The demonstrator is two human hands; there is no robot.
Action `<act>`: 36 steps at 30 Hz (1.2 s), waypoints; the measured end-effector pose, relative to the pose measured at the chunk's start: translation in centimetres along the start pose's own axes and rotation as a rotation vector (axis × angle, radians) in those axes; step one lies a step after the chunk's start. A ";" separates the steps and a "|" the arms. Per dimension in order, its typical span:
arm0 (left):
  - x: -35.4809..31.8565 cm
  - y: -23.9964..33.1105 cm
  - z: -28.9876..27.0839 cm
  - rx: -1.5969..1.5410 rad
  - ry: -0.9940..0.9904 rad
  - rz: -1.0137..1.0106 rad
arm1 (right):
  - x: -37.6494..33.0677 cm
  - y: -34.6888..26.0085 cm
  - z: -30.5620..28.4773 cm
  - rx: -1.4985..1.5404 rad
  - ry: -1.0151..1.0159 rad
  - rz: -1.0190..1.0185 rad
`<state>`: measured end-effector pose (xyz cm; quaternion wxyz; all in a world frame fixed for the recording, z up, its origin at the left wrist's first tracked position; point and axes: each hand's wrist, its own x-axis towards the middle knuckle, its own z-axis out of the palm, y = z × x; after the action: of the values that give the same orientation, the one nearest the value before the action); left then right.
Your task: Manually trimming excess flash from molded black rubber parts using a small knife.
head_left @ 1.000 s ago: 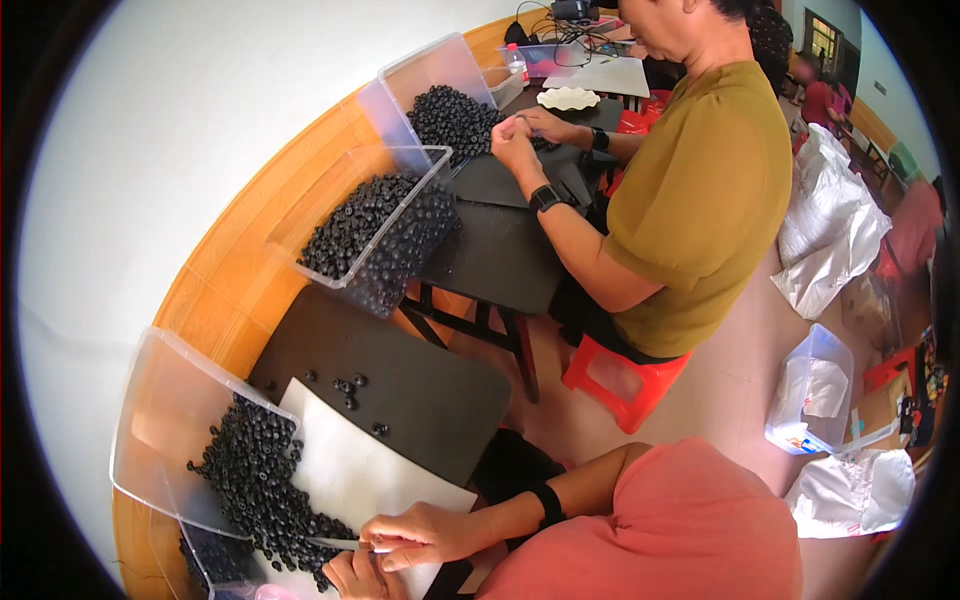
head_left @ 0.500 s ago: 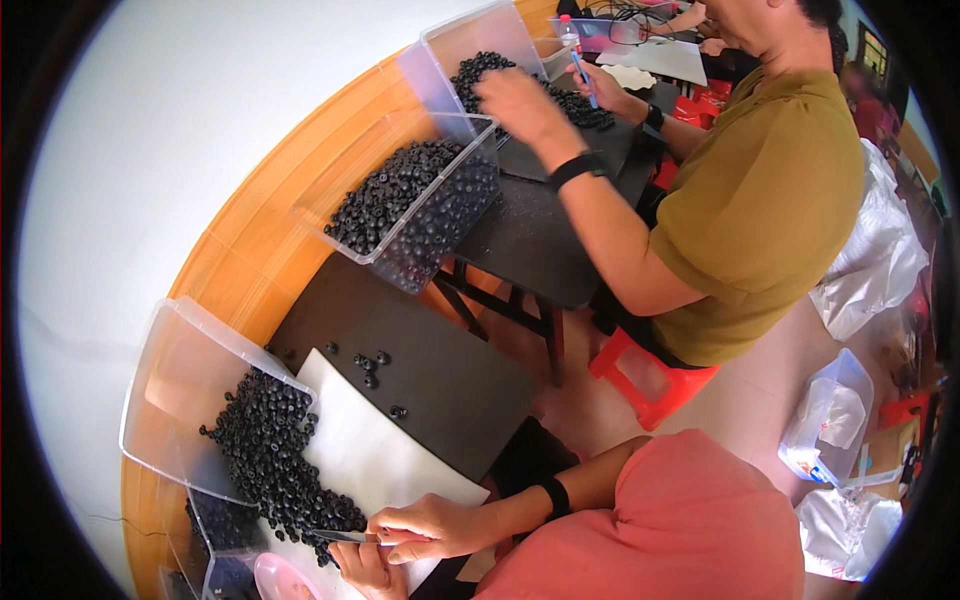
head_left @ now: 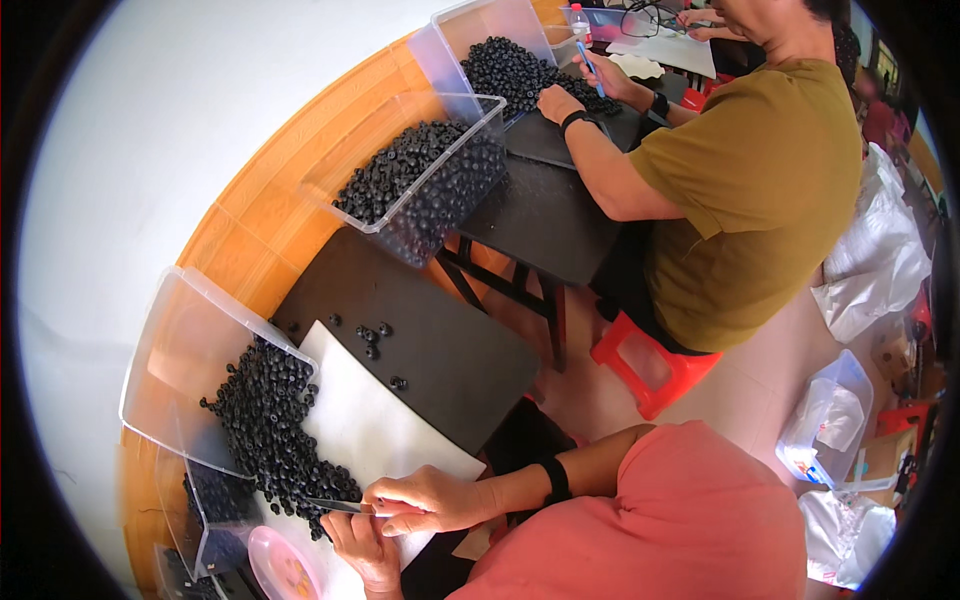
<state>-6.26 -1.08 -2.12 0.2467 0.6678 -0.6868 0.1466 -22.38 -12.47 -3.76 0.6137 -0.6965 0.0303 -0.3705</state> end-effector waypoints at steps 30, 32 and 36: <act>-3.8 -1.1 -1.6 0.018 0.258 -0.115 | 1.2 -0.1 1.6 0.259 0.284 0.143; -4.0 -1.6 -1.7 0.042 0.248 -0.124 | 1.1 0.1 1.6 0.269 0.295 0.138; -3.5 -3.1 -1.6 0.086 0.215 -0.161 | 1.0 -0.3 1.7 0.231 0.296 0.138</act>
<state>-2.96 2.51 -3.01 0.3008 0.7113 -0.5936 0.2263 -20.81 -11.54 -2.98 0.7023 -0.5558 0.1252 -0.4268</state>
